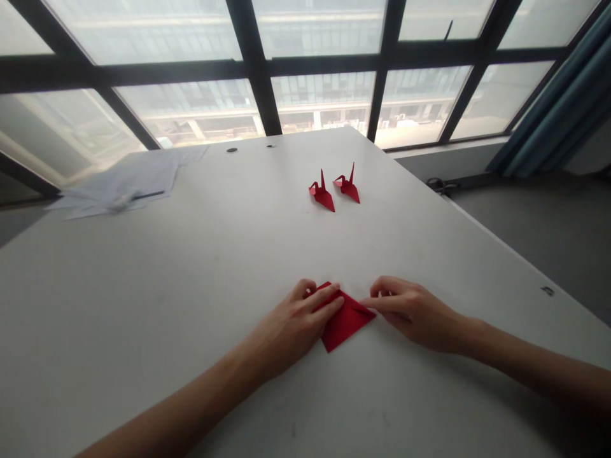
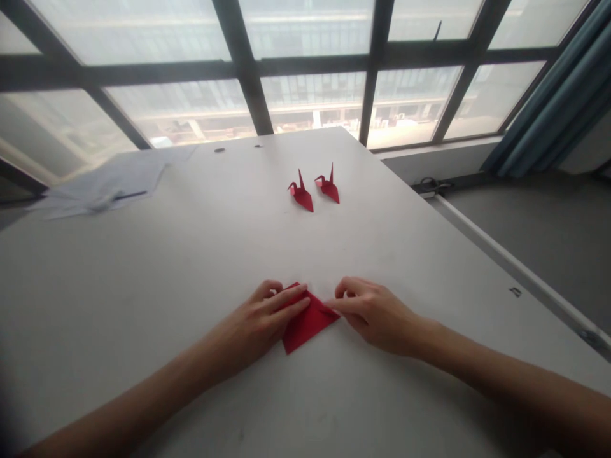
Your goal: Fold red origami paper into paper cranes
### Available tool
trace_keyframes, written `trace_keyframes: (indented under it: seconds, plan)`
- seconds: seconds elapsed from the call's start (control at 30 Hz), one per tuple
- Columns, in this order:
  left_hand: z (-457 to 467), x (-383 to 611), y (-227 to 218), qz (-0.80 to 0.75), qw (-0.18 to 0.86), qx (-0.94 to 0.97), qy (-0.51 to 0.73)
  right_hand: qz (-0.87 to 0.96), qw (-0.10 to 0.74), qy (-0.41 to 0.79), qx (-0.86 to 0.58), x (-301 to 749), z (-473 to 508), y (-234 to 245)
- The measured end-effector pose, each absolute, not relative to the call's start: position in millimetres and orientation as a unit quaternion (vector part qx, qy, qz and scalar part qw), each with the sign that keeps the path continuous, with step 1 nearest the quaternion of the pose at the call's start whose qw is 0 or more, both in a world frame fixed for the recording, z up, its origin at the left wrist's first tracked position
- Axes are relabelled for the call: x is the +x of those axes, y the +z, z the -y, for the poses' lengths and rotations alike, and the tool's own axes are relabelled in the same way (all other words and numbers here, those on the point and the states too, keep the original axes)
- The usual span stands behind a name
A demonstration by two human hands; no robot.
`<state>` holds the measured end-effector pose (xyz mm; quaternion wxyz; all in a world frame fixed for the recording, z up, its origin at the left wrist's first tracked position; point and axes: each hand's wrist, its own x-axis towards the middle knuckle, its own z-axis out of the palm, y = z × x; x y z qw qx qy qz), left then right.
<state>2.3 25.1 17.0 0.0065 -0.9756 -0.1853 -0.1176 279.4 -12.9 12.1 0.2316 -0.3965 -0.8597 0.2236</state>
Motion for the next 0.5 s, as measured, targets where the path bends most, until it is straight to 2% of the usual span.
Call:
trace_keyframes:
  seconds: [0.5]
  plan:
    - [-24.4, -1.5, 19.5, 0.197, 0.014, -0.974, -0.11, 0.925, 0.163, 0.068, -0.337, 294.9, 19.6, 5.7]
